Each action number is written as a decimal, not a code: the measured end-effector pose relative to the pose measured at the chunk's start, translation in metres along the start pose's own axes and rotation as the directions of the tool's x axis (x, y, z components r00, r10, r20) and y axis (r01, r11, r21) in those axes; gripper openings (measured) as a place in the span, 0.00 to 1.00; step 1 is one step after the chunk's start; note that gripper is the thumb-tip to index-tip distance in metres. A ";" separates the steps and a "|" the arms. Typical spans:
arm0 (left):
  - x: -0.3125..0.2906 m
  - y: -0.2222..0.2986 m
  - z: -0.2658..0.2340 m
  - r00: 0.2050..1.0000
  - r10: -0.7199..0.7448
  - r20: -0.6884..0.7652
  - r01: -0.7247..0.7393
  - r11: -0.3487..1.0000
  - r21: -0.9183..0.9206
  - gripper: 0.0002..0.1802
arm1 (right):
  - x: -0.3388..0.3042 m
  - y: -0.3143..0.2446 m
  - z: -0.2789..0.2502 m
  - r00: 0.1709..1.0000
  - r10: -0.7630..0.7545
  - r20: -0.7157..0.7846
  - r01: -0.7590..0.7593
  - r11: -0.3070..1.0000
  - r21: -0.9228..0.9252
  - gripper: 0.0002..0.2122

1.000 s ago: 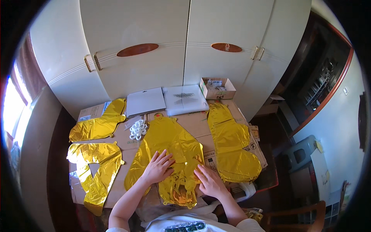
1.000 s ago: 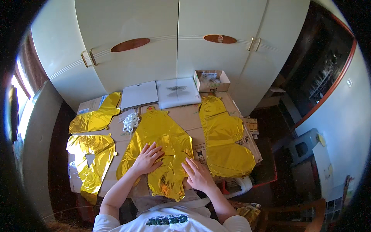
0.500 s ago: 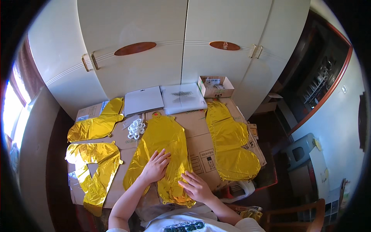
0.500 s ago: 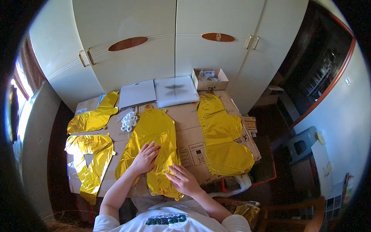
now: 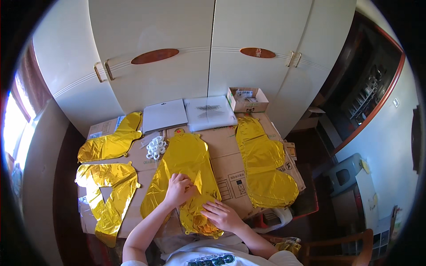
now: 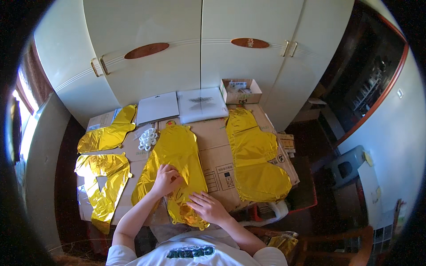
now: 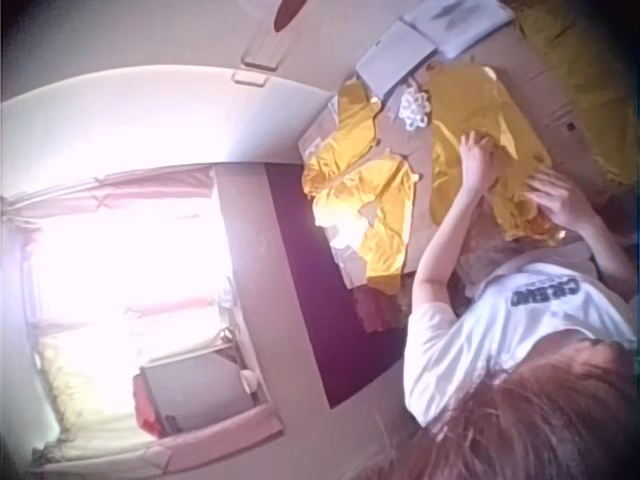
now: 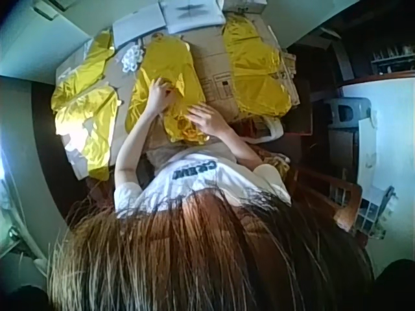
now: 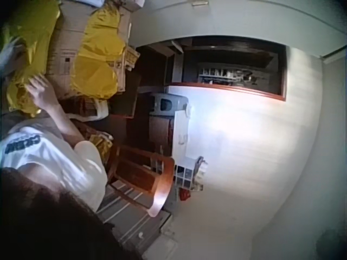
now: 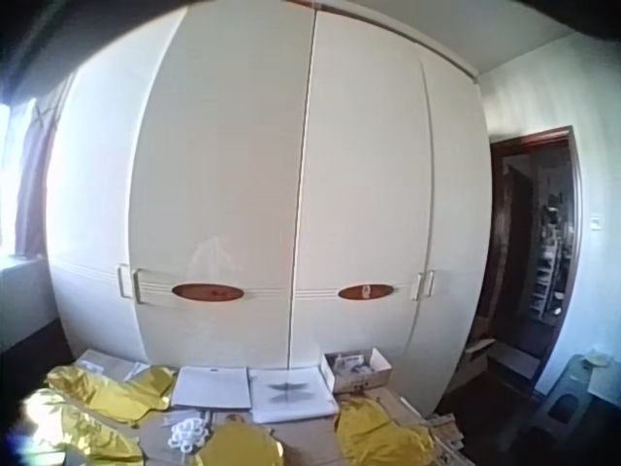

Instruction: Folding foil balloons and placing them into plastic sleeves and cardboard packaging.

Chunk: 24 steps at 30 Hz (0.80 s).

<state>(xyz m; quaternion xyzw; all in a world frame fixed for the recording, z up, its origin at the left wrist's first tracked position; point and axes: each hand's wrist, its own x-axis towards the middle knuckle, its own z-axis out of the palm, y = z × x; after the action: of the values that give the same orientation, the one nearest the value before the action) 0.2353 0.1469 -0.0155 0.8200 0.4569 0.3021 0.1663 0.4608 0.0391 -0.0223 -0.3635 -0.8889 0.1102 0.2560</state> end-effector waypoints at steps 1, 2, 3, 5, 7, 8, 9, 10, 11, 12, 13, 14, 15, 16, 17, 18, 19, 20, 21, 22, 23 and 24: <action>0.000 -0.003 0.002 1.000 -0.027 -0.007 0.027 0.999 0.025 0.08 | 0.001 0.000 0.000 1.000 0.000 0.008 0.000 1.000 0.014 0.16; -0.001 -0.004 0.003 0.999 -0.023 -0.024 0.024 0.998 0.051 0.08 | 0.001 -0.001 0.000 1.000 0.007 -0.020 -0.006 0.999 0.053 0.16; -0.003 -0.005 0.003 0.999 -0.019 -0.038 0.022 0.997 0.077 0.07 | 0.002 -0.002 0.000 0.999 0.017 -0.049 -0.013 0.996 0.092 0.16; -0.004 -0.008 0.004 0.999 -0.011 -0.051 0.016 0.994 0.107 0.07 | 0.003 -0.004 -0.003 0.996 0.027 -0.089 -0.014 0.990 0.142 0.15; -0.007 -0.011 0.003 0.999 -0.013 -0.045 0.018 0.993 0.118 0.07 | 0.005 -0.005 -0.012 0.994 0.022 -0.111 -0.003 0.985 0.170 0.15; -0.007 -0.011 0.002 0.999 -0.024 -0.037 0.029 0.992 0.121 0.07 | 0.004 -0.002 -0.012 0.988 0.039 -0.146 -0.018 0.990 0.143 0.15; -0.007 -0.009 0.000 0.999 -0.034 -0.029 0.038 0.992 0.121 0.06 | 0.001 0.004 -0.011 0.982 0.056 -0.180 -0.036 0.993 0.114 0.15; -0.006 -0.008 -0.001 0.999 -0.045 -0.021 0.047 0.991 0.122 0.06 | -0.002 0.010 -0.011 0.974 0.072 -0.214 -0.055 0.995 0.086 0.14; -0.007 -0.009 -0.001 0.999 -0.048 -0.016 0.050 0.991 0.122 0.06 | -0.004 0.017 -0.013 0.971 0.097 -0.220 -0.088 0.995 0.054 0.14; -0.008 -0.010 -0.001 0.999 -0.053 -0.012 0.054 0.991 0.122 0.06 | -0.005 0.025 -0.017 0.967 0.122 -0.226 -0.119 0.993 0.023 0.14; -0.008 -0.011 0.000 0.998 -0.055 -0.006 0.055 0.991 0.121 0.06 | -0.005 0.033 -0.021 0.961 0.148 -0.234 -0.154 0.988 -0.009 0.14; -0.008 -0.011 0.000 0.998 -0.055 -0.005 0.055 0.992 0.117 0.06 | -0.006 0.042 -0.020 0.956 0.146 -0.255 -0.160 0.987 -0.035 0.15; -0.008 -0.010 -0.002 0.998 -0.059 -0.004 0.059 0.992 0.115 0.06 | -0.002 0.046 -0.025 0.964 0.147 -0.220 -0.162 0.986 -0.050 0.15; -0.008 -0.010 -0.002 0.998 -0.058 -0.004 0.058 0.992 0.111 0.07 | 0.002 0.051 -0.030 0.971 0.150 -0.188 -0.165 0.984 -0.070 0.16; -0.009 -0.009 -0.001 0.998 -0.061 -0.005 0.061 0.992 0.108 0.07 | 0.004 0.054 -0.034 0.976 0.153 -0.156 -0.168 0.982 -0.090 0.17; -0.008 -0.009 -0.001 0.998 -0.060 -0.008 0.061 0.993 0.105 0.07 | 0.006 0.058 -0.032 0.982 0.150 -0.111 -0.162 0.981 -0.106 0.18; -0.007 -0.009 -0.001 0.998 -0.060 -0.012 0.061 0.993 0.101 0.07 | 0.008 0.060 -0.033 0.987 0.137 -0.085 -0.147 0.981 -0.123 0.18; -0.006 -0.009 0.000 0.998 -0.061 -0.006 0.061 0.993 0.100 0.07 | 0.011 0.061 -0.034 0.990 0.125 -0.058 -0.132 0.981 -0.140 0.18; -0.006 -0.010 0.000 0.998 -0.064 -0.003 0.064 0.993 0.103 0.07 | 0.014 0.061 -0.034 0.994 0.109 -0.032 -0.112 0.982 -0.154 0.18; -0.006 -0.010 -0.001 0.998 -0.067 0.001 0.067 0.992 0.105 0.07 | 0.015 0.061 -0.033 0.995 0.097 -0.020 -0.099 0.984 -0.150 0.18; -0.006 -0.010 -0.001 0.998 -0.065 0.000 0.065 0.992 0.105 0.07 | 0.016 0.062 -0.033 0.996 0.086 -0.008 -0.086 0.986 -0.146 0.19; -0.007 -0.010 -0.001 0.998 -0.064 0.001 0.063 0.992 0.105 0.07 | 0.016 0.063 -0.031 0.997 0.076 0.005 -0.074 0.987 -0.140 0.19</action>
<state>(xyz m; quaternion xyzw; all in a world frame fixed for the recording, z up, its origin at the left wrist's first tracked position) 0.2254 0.1466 -0.0230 0.8133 0.4976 0.2704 0.1338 0.5049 0.0953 -0.0137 -0.4132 -0.8814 0.0590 0.2210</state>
